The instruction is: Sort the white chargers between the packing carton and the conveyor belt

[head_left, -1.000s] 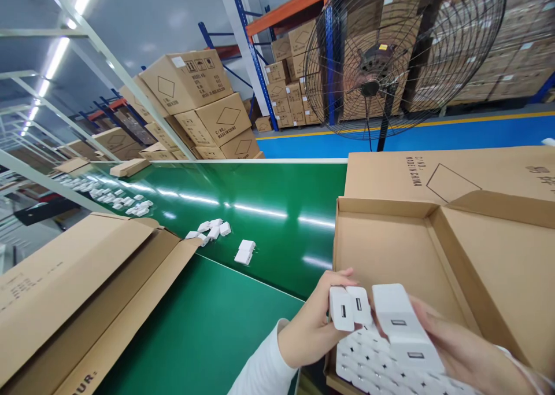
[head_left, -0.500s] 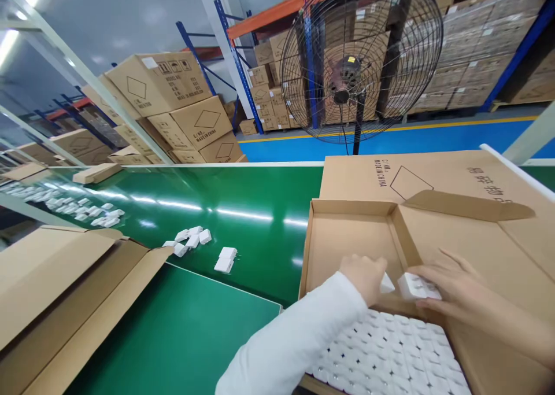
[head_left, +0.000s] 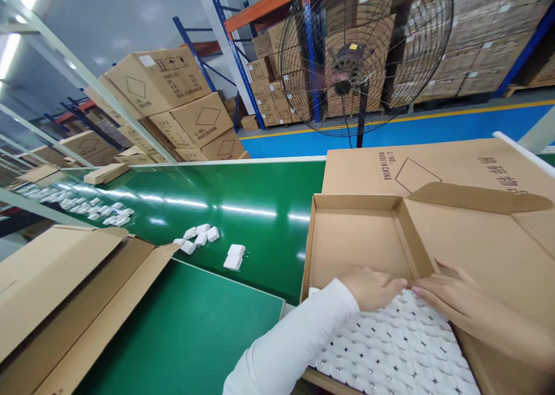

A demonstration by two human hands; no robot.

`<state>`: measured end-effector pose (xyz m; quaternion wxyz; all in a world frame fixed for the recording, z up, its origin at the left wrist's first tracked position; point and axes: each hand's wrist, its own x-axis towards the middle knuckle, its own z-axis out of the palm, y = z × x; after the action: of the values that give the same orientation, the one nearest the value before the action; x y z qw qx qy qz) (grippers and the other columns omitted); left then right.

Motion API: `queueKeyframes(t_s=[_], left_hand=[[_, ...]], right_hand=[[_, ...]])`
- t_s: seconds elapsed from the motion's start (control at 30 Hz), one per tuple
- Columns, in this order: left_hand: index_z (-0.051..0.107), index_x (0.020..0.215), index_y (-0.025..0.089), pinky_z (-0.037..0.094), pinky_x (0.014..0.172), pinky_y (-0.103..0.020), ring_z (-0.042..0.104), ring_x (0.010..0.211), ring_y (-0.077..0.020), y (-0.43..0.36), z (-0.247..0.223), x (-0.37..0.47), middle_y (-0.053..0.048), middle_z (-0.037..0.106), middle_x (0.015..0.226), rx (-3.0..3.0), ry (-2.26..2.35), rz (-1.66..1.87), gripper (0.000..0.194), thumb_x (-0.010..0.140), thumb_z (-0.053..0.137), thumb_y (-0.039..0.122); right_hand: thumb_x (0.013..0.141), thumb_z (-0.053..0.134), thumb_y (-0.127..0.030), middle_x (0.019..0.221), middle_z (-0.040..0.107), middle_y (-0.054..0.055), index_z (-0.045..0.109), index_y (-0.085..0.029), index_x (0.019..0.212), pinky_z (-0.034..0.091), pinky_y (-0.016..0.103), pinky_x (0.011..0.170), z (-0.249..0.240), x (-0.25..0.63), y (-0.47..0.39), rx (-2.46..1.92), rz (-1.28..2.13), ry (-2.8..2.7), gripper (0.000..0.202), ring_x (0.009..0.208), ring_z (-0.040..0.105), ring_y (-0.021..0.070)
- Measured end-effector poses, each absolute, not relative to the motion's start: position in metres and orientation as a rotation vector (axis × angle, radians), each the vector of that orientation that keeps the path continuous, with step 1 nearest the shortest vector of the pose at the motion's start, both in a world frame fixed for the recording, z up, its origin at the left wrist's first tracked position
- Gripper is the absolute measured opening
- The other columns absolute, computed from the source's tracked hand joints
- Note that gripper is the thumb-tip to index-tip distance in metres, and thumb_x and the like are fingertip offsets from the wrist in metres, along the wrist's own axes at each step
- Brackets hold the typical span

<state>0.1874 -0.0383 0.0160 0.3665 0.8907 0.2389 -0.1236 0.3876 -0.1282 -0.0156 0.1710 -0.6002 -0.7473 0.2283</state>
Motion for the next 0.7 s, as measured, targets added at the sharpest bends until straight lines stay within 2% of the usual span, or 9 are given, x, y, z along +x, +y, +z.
queueKeyframes(t_s=[0.07, 0.17, 0.27, 0.33, 0.4, 0.47, 0.57, 0.63, 0.7], left_hand=[[0.058, 0.118, 0.019, 0.043, 0.092, -0.048, 0.058, 0.110, -0.0305, -0.046, 0.011, 0.186, -0.012, 0.064, 0.119, 2.348, 0.643, -0.284, 0.061, 0.095, 0.009, 0.047], [0.055, 0.123, 0.021, 0.043, 0.096, -0.044, 0.056, 0.116, -0.0269, -0.049, 0.006, 0.184, -0.010, 0.062, 0.123, 2.250, 0.650, -0.270, 0.063, 0.095, 0.007, 0.052], [0.054, 0.124, 0.023, 0.043, 0.098, -0.036, 0.053, 0.119, -0.0213, -0.043, 0.020, 0.167, -0.006, 0.058, 0.128, 2.194, 0.633, -0.103, 0.056, 0.095, 0.016, 0.052], [0.053, 0.124, 0.024, 0.042, 0.099, -0.033, 0.053, 0.118, -0.0194, -0.034, 0.037, 0.139, -0.005, 0.057, 0.129, 2.278, 0.776, 0.119, 0.040, 0.095, 0.029, 0.040], [0.050, 0.127, 0.024, 0.042, 0.098, -0.030, 0.053, 0.115, -0.0176, -0.022, 0.054, 0.097, -0.005, 0.058, 0.126, 2.341, 1.102, 0.272, 0.039, 0.092, 0.034, 0.021], [0.049, 0.126, 0.023, 0.039, 0.099, -0.032, 0.052, 0.116, -0.0195, -0.008, 0.061, 0.047, -0.007, 0.058, 0.123, 2.381, 1.519, 0.124, 0.043, 0.088, 0.033, 0.011], [0.052, 0.117, 0.016, 0.041, 0.094, -0.039, 0.052, 0.116, -0.0274, 0.014, 0.052, -0.023, -0.014, 0.056, 0.122, 2.118, 2.061, -0.365, 0.036, 0.086, 0.036, 0.010], [0.050, 0.115, 0.010, 0.043, 0.089, -0.042, 0.056, 0.111, -0.0321, 0.025, 0.038, -0.055, -0.020, 0.057, 0.118, 1.981, 2.185, -0.456, 0.031, 0.086, 0.042, 0.017], [0.048, 0.114, 0.010, 0.044, 0.087, -0.042, 0.058, 0.107, -0.0327, 0.032, 0.024, -0.073, -0.019, 0.059, 0.116, 1.892, 2.219, -0.483, 0.036, 0.084, 0.051, 0.030]], right_hand=[[0.089, 0.040, -0.041, 0.095, 0.074, 0.003, 0.068, -0.032, 0.100, 0.026, 0.062, 0.102, -0.021, 0.392, -0.123, -1.772, 0.554, -2.196, 0.031, 0.092, 0.067, 0.0294], [0.085, 0.036, -0.033, 0.105, 0.072, 0.008, 0.067, -0.029, 0.107, 0.046, 0.051, 0.084, -0.032, 0.399, -0.115, -1.824, 0.291, -2.164, 0.038, 0.096, 0.066, 0.0303], [0.085, 0.033, -0.026, 0.109, 0.070, 0.007, 0.065, -0.030, 0.111, 0.050, 0.043, 0.079, -0.043, 0.401, -0.109, -1.685, 0.199, -2.156, 0.041, 0.097, 0.066, 0.0266], [0.087, 0.033, -0.027, 0.110, 0.069, 0.006, 0.064, -0.032, 0.110, 0.051, 0.043, 0.079, -0.050, 0.398, -0.105, -1.619, 0.152, -2.129, 0.039, 0.098, 0.064, 0.0265], [0.087, 0.034, -0.029, 0.110, 0.067, 0.005, 0.065, -0.033, 0.106, 0.052, 0.044, 0.078, -0.057, 0.393, -0.103, -1.612, 0.132, -2.083, 0.037, 0.099, 0.063, 0.0274], [0.087, 0.034, -0.031, 0.110, 0.067, 0.004, 0.065, -0.034, 0.104, 0.053, 0.044, 0.076, -0.061, 0.388, -0.101, -1.624, 0.164, -2.032, 0.035, 0.099, 0.063, 0.0275], [0.085, 0.036, -0.032, 0.112, 0.065, 0.003, 0.062, -0.034, 0.105, 0.055, 0.043, 0.075, -0.065, 0.385, -0.100, -1.649, 0.243, -1.954, 0.033, 0.099, 0.063, 0.0271], [0.084, 0.038, -0.034, 0.112, 0.064, 0.003, 0.060, -0.035, 0.105, 0.056, 0.042, 0.074, -0.065, 0.384, -0.100, -1.661, 0.295, -1.919, 0.030, 0.098, 0.064, 0.0273], [0.084, 0.040, -0.035, 0.111, 0.063, 0.002, 0.058, -0.036, 0.104, 0.056, 0.042, 0.073, -0.063, 0.382, -0.101, -1.662, 0.337, -1.899, 0.027, 0.097, 0.064, 0.0281]])
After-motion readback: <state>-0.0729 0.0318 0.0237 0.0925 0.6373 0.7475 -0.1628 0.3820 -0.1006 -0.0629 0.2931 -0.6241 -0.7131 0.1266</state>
